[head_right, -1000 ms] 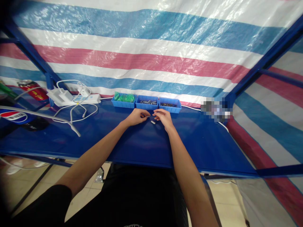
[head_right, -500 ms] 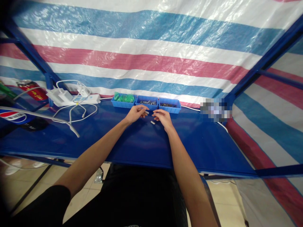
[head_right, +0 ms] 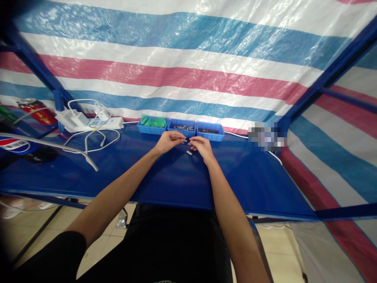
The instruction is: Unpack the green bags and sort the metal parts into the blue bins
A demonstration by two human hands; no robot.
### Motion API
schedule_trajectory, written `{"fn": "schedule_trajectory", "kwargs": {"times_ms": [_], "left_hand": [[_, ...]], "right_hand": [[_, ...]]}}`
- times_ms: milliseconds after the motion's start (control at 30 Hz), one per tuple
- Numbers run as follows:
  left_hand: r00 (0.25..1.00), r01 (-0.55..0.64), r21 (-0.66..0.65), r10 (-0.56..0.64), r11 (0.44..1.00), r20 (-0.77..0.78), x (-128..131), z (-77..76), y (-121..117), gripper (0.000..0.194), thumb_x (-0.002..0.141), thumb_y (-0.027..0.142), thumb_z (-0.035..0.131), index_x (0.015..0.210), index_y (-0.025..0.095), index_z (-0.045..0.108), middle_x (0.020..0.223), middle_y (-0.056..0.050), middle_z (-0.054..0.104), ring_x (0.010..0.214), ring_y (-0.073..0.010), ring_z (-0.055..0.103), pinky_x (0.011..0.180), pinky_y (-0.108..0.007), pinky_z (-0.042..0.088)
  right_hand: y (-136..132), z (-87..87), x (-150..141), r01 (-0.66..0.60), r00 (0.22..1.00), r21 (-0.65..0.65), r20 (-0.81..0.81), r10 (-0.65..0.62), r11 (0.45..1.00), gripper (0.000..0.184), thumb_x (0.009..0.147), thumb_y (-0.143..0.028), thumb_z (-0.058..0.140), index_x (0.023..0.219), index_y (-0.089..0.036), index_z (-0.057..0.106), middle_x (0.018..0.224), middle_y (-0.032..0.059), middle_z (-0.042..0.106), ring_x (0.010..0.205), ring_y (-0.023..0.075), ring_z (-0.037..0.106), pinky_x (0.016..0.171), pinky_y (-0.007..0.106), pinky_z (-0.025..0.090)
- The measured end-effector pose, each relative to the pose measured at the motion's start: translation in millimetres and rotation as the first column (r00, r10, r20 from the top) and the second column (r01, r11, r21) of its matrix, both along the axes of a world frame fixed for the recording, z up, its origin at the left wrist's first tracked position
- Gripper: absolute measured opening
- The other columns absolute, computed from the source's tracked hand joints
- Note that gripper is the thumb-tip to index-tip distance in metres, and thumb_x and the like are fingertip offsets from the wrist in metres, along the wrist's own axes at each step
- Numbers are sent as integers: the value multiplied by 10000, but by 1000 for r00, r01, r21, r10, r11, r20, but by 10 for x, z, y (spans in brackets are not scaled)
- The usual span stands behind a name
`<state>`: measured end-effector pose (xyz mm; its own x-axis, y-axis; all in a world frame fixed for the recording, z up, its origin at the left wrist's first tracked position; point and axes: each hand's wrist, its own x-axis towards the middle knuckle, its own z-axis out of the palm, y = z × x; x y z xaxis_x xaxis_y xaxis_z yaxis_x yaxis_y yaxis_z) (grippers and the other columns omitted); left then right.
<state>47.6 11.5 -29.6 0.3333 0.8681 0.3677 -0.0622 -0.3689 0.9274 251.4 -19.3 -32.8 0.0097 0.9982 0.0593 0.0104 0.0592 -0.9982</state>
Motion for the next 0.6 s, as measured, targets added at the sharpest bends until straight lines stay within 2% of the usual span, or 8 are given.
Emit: {"fn": "schedule_trajectory", "kwargs": {"times_ms": [167,300,433,533,600], "left_hand": [[989,-118,-3,118,993,87,7,-4,93,377,714,430,888,911,130,770,1008,-137,806,900,-248,779,958,-428,607],[979,-156,40,149,987,139,22,36,172,356,780,427,844,971,133,782,1250,-176,752,1215,-305,707,1140,-466,502],[998,-64,147,60,987,29,13,54,174,250,852,350,771,1026,178,818,1526,-141,584,1469,-336,503,1230,-475,402],[992,-39,245,66,969,-103,2,55,145,205,880,277,711,1022,203,838,1545,-116,569,1511,-325,448,1254,-468,364],[983,-57,285,104,957,-152,-2,55,121,206,878,254,694,1011,206,844,1509,-113,604,1492,-317,476,1244,-458,378]], "right_hand": [[2,-1,-3,-2,1000,4,17,2,1000,265,681,-385,799,895,-229,794,810,39,800,624,138,670,595,248,500],[4,-9,-7,-8,1000,9,19,7,1000,273,683,-396,805,898,-228,794,820,43,802,630,137,671,601,247,505],[5,-13,-8,-6,1000,8,12,6,1000,261,682,-390,799,889,-230,795,812,39,799,625,137,665,594,249,501],[6,-10,-6,-3,1000,4,6,3,1000,258,682,-385,803,887,-229,794,804,38,795,627,141,667,597,253,502],[4,-6,-7,-3,1000,2,5,3,1000,262,682,-388,806,888,-227,792,803,39,794,633,145,671,600,256,503]]}}
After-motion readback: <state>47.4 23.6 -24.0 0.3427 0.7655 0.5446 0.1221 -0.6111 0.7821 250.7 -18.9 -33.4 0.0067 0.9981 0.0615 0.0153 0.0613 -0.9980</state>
